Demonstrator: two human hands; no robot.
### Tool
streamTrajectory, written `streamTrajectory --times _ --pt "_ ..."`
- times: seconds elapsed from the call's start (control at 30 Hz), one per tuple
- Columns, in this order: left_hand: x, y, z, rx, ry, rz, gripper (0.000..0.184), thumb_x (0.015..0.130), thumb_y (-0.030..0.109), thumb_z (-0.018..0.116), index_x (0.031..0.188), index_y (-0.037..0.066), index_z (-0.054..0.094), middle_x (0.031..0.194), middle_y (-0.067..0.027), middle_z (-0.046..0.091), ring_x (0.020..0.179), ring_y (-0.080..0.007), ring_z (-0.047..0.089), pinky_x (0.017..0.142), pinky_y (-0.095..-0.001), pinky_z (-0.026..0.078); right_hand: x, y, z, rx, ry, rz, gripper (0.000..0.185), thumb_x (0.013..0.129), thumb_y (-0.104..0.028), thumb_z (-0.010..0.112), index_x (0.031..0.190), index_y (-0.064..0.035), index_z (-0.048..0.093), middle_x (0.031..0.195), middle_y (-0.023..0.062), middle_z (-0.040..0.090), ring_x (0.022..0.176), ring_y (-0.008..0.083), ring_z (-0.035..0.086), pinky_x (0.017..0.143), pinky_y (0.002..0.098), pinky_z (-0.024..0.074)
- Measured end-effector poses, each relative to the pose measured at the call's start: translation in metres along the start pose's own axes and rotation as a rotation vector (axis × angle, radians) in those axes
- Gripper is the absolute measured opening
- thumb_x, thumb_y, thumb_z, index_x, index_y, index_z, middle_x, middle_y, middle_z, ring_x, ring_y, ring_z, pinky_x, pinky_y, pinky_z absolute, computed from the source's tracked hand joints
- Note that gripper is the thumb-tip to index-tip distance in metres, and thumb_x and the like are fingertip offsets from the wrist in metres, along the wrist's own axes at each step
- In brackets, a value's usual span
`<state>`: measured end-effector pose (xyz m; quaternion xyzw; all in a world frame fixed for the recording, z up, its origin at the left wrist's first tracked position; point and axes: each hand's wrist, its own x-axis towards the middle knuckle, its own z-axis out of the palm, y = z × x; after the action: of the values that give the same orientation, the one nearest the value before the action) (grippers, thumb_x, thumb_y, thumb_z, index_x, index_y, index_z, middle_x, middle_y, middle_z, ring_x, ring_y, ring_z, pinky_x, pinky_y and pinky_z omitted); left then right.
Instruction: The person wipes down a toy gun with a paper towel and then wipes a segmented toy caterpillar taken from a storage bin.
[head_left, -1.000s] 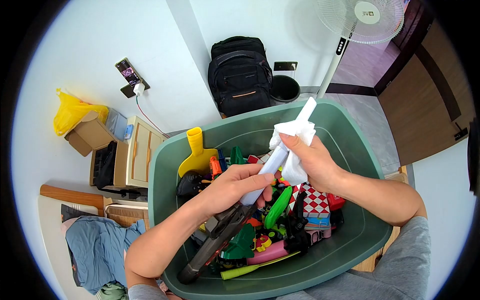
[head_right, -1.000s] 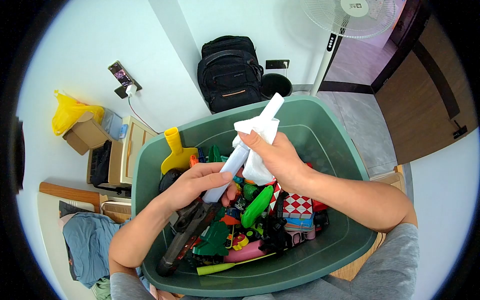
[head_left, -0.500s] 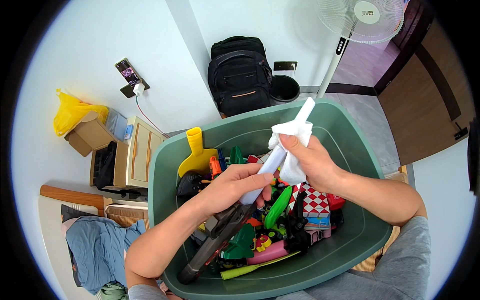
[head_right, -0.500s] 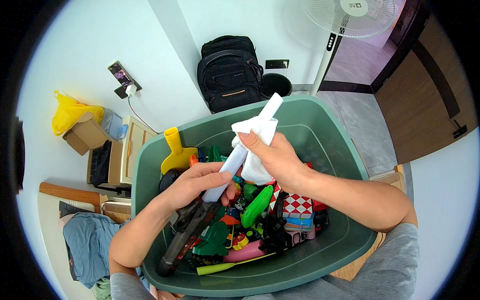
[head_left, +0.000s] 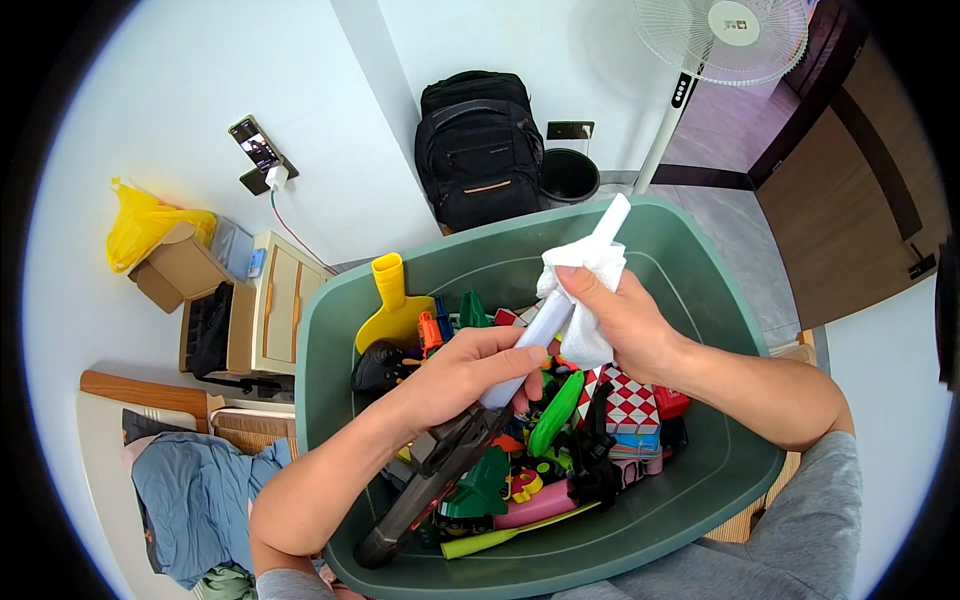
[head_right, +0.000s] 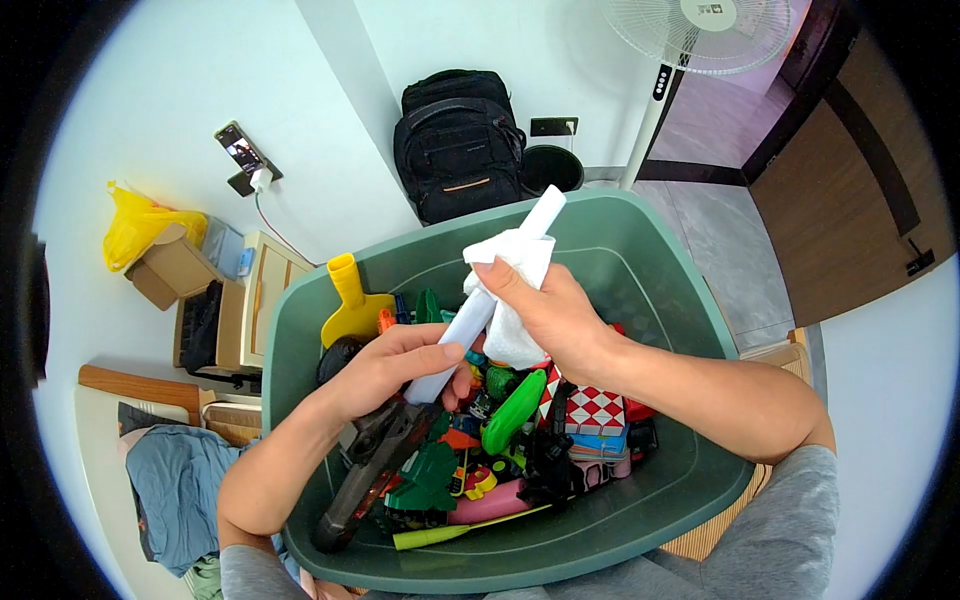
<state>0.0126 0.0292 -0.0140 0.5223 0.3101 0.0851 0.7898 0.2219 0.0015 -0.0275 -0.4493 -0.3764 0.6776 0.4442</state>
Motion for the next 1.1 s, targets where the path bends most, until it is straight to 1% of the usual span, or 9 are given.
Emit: streamTrajectory --times 0.17,0.7,1.1 --pt "0.0003 -0.0001 0.0004 -0.003 -0.005 0.002 0.030 0.095 0.028 0.052 0.110 0.002 0.057 0.082 -0.0050 0.061 0.073 -0.0116 0.059 0.069 -0.0251 0.048 0.0002 0.0015 0.0004 0.003 0.006 -0.011 0.043 0.092 -0.046 0.056 0.109 -0.0063 0.050 0.096 0.0075 0.060 0.086 0.0154 0.061 0.071 0.0322 0.0506" --pt "0.0006 0.0001 0.0005 0.027 0.007 -0.002 0.032 0.096 0.029 0.051 0.112 0.002 0.057 0.082 -0.0053 0.061 0.072 -0.0115 0.059 0.068 -0.0246 0.047 -0.0019 -0.0022 0.0029 0.024 -0.006 0.006 0.044 0.092 -0.046 0.055 0.110 -0.0058 0.050 0.097 0.0078 0.060 0.087 0.0163 0.061 0.072 0.0331 0.0513" --pt "0.0004 -0.0004 -0.0002 0.012 -0.008 0.013 0.031 0.096 0.029 0.051 0.110 0.003 0.057 0.083 -0.0039 0.062 0.073 -0.0095 0.059 0.069 -0.0238 0.048 -0.0028 -0.0022 0.0042 0.043 -0.011 -0.004 0.046 0.092 -0.048 0.053 0.109 -0.0054 0.051 0.095 0.0087 0.061 0.084 0.0158 0.061 0.069 0.0317 0.0511"
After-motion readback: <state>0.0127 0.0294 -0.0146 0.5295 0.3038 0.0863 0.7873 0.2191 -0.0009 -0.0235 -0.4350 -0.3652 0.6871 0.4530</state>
